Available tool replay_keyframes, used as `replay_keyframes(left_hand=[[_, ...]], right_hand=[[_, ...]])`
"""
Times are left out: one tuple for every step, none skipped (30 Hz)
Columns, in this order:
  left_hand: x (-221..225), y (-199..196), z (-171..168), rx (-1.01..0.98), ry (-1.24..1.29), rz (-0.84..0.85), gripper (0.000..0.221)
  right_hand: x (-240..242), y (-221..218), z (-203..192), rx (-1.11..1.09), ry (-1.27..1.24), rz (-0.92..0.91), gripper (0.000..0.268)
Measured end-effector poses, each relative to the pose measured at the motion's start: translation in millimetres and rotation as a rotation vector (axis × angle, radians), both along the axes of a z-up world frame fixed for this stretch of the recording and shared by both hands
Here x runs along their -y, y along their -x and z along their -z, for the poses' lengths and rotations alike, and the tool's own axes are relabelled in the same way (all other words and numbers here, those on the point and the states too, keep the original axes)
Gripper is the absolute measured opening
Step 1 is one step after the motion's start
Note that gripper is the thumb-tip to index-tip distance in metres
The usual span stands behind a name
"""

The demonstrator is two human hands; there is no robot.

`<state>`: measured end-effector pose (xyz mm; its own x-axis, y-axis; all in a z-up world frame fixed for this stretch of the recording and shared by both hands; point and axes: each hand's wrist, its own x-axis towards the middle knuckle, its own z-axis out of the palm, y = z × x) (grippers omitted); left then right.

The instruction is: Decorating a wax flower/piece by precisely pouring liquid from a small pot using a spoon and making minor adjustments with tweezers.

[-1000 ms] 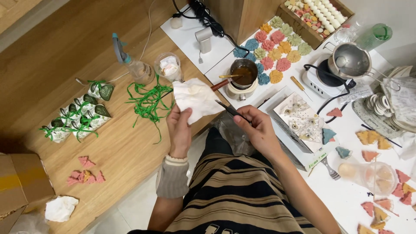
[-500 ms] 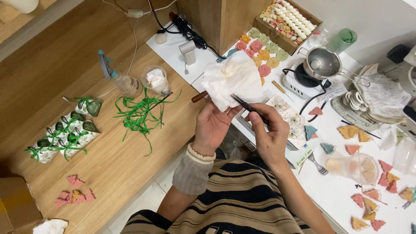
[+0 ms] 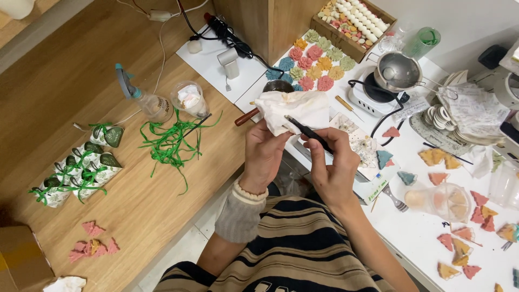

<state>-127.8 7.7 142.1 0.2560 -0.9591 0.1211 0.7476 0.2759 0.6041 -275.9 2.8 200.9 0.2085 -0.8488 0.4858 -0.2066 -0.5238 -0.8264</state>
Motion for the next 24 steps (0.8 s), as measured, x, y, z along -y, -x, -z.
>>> replay_keyframes(left_hand=[[0.5, -1.1, 3.0, 0.0, -0.001, 0.002, 0.032], [1.4, -2.0, 6.2, 0.115, -0.004, -0.042, 0.029], [2.1, -2.8, 9.4, 0.23, -0.008, -0.087, 0.027], [1.4, -1.7, 6.1, 0.231, -0.008, -0.086, 0.027], [0.7, -0.7, 2.7, 0.246, -0.022, -0.08, 0.025], [-0.2, -0.1, -0.8, 0.262, -0.038, -0.073, 0.024], [-0.9, -1.3, -0.7, 0.262, -0.039, -0.073, 0.024], [-0.9, -1.9, -0.6, 0.284, -0.023, -0.06, 0.025], [-0.8, -2.3, -0.4, 0.305, -0.007, -0.046, 0.027], [-1.4, -2.7, -0.8, 0.305, -0.007, -0.042, 0.027], [-1.9, -3.0, -1.2, 0.321, 0.013, -0.04, 0.026], [-2.5, -3.4, -1.5, 0.339, 0.033, -0.037, 0.026], [-2.8, -3.5, -0.5, 0.339, 0.032, -0.034, 0.026], [-3.3, -3.2, 0.6, 0.34, 0.035, -0.037, 0.027], [-3.9, -3.1, 1.7, 0.341, 0.039, -0.04, 0.028], [-3.8, -2.2, 2.8, 0.341, 0.038, -0.038, 0.028], [-3.7, -1.3, 3.9, 0.357, 0.043, -0.05, 0.026], [-3.8, -0.9, 4.8, 0.374, 0.048, -0.064, 0.025], [-1.9, -1.3, 11.5, 0.374, 0.047, -0.063, 0.025], [0.1, -1.2, 18.4, 0.345, 0.046, -0.074, 0.023], [2.1, -1.0, 25.5, 0.315, 0.044, -0.084, 0.022], [1.3, -0.3, 16.0, 0.313, 0.043, -0.084, 0.022], [0.6, 0.4, 6.5, 0.239, 0.069, -0.062, 0.021], [0.2, 1.6, -2.8, 0.164, 0.095, -0.041, 0.02]], right_hand=[[0.4, 0.1, 1.7, 0.0, -0.001, 0.002, 0.017], [1.2, 0.5, 3.4, -0.03, 0.004, 0.0, 0.017], [1.9, 0.9, 5.2, -0.059, 0.008, -0.003, 0.018], [2.0, 0.1, 6.8, -0.059, 0.008, -0.003, 0.018], [2.1, -0.9, 8.3, -0.067, 0.004, -0.01, 0.018], [2.0, -2.2, 9.7, -0.076, 0.001, -0.018, 0.018], [1.4, -2.9, 8.7, -0.076, -0.001, -0.018, 0.018], [1.1, -2.9, 7.9, -0.111, 0.063, 0.016, 0.017], [0.9, -2.7, 7.0, -0.145, 0.127, 0.049, 0.017], [0.5, -2.3, 4.5, -0.146, 0.127, 0.053, 0.017], [0.3, -2.0, 2.0, -0.191, 0.203, 0.088, 0.018], [-0.1, -1.6, -0.2, -0.235, 0.279, 0.122, 0.018], [-1.1, -2.3, -1.0, -0.236, 0.277, 0.125, 0.018], [-2.4, -3.0, -1.9, -0.228, 0.299, 0.115, 0.02], [-3.8, -3.7, -2.7, -0.22, 0.322, 0.104, 0.021], [-3.9, -4.1, -0.3, -0.22, 0.321, 0.106, 0.021], [-4.1, -4.4, 2.1, -0.182, 0.296, 0.076, 0.022], [-4.2, -5.2, 4.3, -0.143, 0.272, 0.044, 0.024], [-4.7, -5.8, 7.3, -0.144, 0.271, 0.044, 0.024], [-5.0, -5.8, 10.5, -0.117, 0.231, 0.024, 0.025], [-5.3, -5.9, 13.8, -0.09, 0.19, 0.004, 0.026], [-6.3, -6.6, 14.1, -0.092, 0.189, 0.004, 0.026], [-7.3, -7.3, 14.4, -0.088, 0.162, -0.001, 0.026], [-7.9, -7.4, 14.8, -0.085, 0.136, -0.007, 0.026]])
